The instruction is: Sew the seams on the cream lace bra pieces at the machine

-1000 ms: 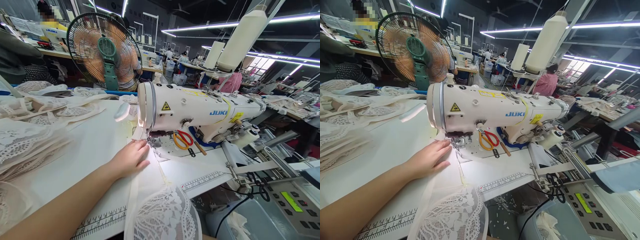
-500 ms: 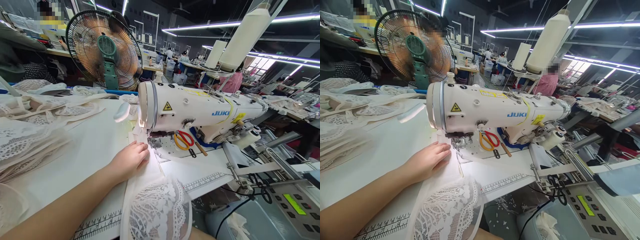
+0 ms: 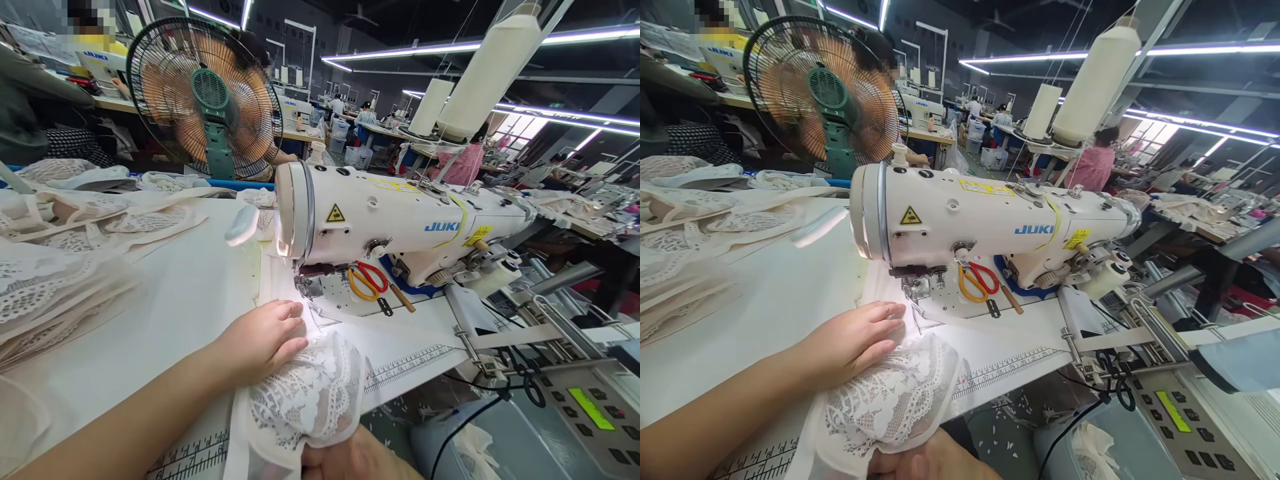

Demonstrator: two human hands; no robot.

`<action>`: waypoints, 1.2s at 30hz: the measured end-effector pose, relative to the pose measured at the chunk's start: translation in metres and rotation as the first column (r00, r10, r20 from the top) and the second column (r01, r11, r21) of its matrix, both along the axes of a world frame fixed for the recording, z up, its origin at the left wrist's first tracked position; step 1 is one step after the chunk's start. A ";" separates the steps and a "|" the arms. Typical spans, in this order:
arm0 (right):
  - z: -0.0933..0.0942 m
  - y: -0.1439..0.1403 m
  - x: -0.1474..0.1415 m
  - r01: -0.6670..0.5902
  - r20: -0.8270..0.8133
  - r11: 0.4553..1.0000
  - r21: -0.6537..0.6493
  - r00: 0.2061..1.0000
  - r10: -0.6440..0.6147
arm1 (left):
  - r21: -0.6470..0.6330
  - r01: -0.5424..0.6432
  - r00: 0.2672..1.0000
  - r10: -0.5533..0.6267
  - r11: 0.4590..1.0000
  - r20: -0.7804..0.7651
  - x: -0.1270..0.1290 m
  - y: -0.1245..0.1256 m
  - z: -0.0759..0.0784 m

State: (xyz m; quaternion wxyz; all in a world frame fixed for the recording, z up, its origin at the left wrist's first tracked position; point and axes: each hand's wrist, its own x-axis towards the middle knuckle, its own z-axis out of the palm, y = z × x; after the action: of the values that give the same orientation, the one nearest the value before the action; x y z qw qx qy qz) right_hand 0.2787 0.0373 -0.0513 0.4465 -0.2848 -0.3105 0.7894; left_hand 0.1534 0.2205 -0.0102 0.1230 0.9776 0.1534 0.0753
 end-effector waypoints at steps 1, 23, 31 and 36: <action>0.004 0.003 -0.002 0.003 -0.015 0.999 -0.041 1.000 -0.003 | -0.010 0.004 1.000 -0.004 1.000 0.013 -0.001 0.000 -0.001; 0.008 0.021 -0.035 0.437 -0.212 0.895 -0.088 0.870 -0.446 | 0.047 -0.058 0.998 0.057 0.997 0.028 0.004 0.012 -0.007; 0.009 0.027 -0.032 0.390 -0.159 0.913 -0.121 0.900 -0.406 | 0.104 -0.049 0.995 0.058 0.993 -0.083 0.012 0.008 0.009; 0.011 0.029 -0.033 0.386 -0.160 0.918 -0.088 0.904 -0.395 | 0.153 -0.096 0.988 0.113 0.983 -0.105 0.013 0.007 0.008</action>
State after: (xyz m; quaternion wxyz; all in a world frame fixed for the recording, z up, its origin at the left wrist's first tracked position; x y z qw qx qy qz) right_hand 0.2459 0.0664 -0.0402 0.6131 -0.2827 -0.1855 0.7140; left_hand 0.1668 0.2276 -0.0022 0.0371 0.9772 0.2055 0.0373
